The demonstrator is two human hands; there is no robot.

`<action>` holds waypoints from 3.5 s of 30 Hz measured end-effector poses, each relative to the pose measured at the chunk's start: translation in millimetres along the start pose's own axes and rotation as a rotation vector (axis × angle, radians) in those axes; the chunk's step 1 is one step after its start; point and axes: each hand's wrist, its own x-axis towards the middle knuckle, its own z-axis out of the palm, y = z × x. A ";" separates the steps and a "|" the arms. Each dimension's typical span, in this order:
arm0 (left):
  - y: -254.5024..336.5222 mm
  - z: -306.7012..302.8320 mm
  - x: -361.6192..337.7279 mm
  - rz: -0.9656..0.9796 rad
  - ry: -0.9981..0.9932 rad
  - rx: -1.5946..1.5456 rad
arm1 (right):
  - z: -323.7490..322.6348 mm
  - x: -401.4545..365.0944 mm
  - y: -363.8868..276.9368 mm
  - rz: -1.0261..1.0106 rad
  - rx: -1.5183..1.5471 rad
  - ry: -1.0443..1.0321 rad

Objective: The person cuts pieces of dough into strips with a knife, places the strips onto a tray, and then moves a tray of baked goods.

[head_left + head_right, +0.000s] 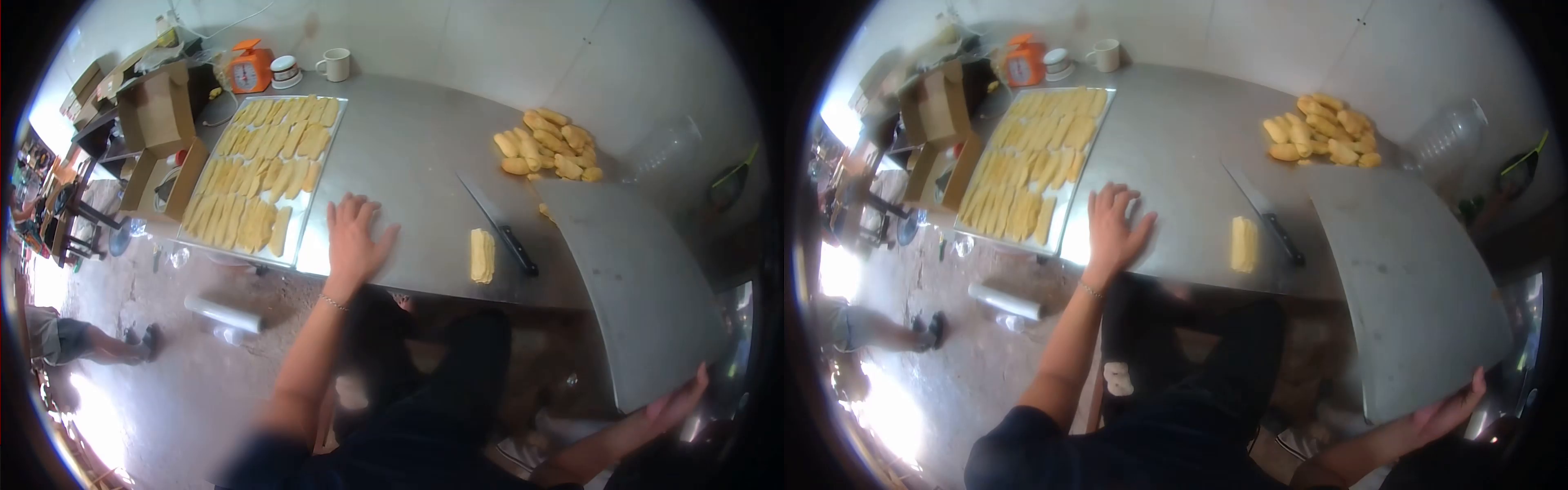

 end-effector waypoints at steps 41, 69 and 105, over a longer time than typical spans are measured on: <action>-138.5 -99.7 -190.1 -0.385 -0.049 -0.171 | 275.8 -141.7 424.4 0.597 -0.020 -0.512; -458.0 46.3 -97.7 -0.152 -0.198 0.424 | 72.8 -203.6 275.3 0.637 -0.679 -0.442; -0.9 22.1 -219.3 -0.983 -0.334 -0.895 | 39.3 -169.3 450.0 0.882 -0.472 -1.191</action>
